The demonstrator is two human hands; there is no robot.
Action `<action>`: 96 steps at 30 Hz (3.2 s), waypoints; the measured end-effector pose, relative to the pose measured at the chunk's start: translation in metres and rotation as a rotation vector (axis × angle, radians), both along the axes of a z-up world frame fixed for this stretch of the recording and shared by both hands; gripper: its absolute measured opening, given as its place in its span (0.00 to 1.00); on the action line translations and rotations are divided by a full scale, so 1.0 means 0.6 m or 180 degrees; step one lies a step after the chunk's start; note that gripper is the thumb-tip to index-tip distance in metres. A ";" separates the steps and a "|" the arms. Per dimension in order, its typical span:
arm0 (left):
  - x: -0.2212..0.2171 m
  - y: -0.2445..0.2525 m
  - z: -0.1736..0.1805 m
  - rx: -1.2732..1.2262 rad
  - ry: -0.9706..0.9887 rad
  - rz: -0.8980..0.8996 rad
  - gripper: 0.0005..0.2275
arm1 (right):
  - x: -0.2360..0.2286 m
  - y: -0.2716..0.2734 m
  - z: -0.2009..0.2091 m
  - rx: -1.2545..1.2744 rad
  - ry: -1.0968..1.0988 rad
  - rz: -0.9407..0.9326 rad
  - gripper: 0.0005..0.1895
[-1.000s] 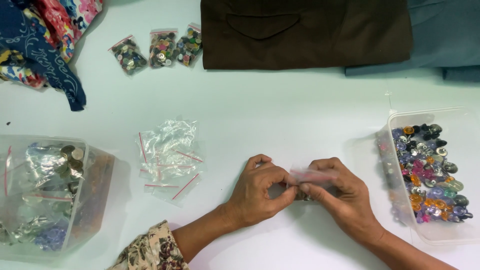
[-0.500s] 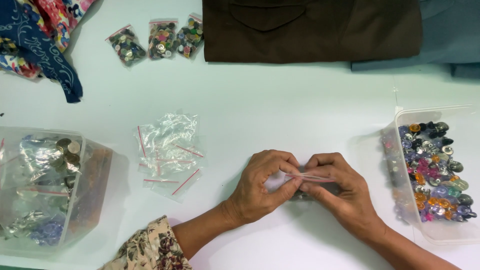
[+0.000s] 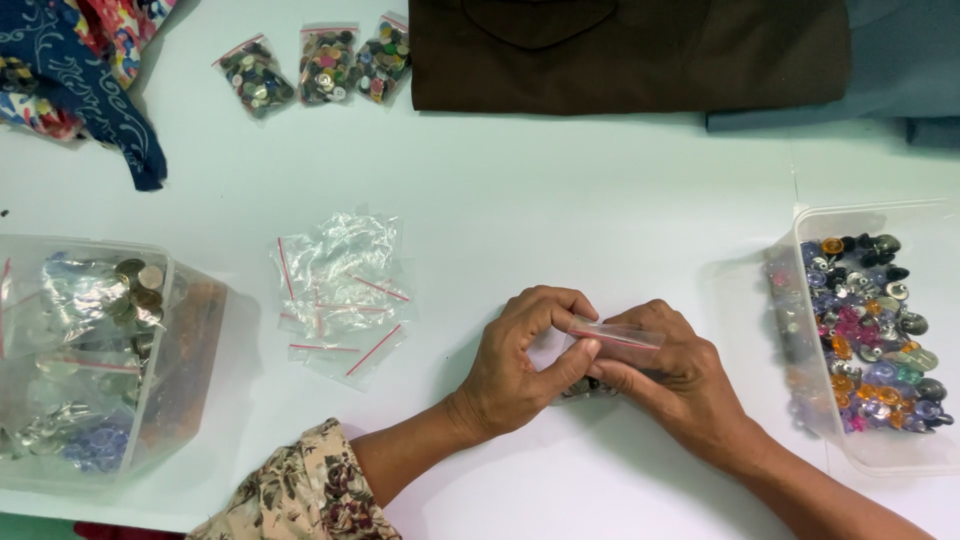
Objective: Sorting various colored buttons in a plastic container and bagging them into small plastic bags.
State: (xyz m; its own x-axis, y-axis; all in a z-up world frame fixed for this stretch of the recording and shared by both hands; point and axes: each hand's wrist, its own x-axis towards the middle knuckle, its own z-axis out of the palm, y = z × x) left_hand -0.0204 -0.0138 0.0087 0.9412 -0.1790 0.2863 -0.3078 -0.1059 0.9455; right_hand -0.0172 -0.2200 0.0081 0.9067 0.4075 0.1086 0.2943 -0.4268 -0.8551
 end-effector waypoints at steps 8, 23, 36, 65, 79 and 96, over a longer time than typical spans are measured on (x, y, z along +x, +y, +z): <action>0.001 0.005 0.007 -0.0315 0.0327 0.0039 0.03 | -0.001 0.005 0.025 0.0074 -0.0022 0.0081 0.08; -0.008 -0.001 0.005 0.0388 -0.0392 -0.0062 0.05 | -0.012 0.002 0.015 0.0867 -0.0121 -0.0411 0.03; -0.014 -0.006 0.006 0.0212 -0.0510 -0.0059 0.02 | -0.017 0.003 0.018 0.1081 0.0077 -0.0221 0.03; -0.025 0.006 0.045 -0.0792 -0.0085 0.0337 0.03 | -0.026 0.007 0.022 0.0181 0.0784 -0.0094 0.06; -0.096 0.126 0.076 -0.0033 -0.0685 0.1298 0.04 | -0.099 0.138 0.059 0.1400 0.0282 -0.0664 0.20; -0.164 0.518 0.180 0.1102 -0.1451 0.3880 0.04 | 0.008 0.586 0.193 0.0891 -0.0901 0.1257 0.14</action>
State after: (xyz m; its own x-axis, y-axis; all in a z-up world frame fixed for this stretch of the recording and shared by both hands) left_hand -0.1188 0.2970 0.1168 0.3849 0.5713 0.7249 -0.1246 -0.7461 0.6541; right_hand -0.0124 0.1314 0.1240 0.6109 0.6308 0.4785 0.6203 -0.0057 -0.7844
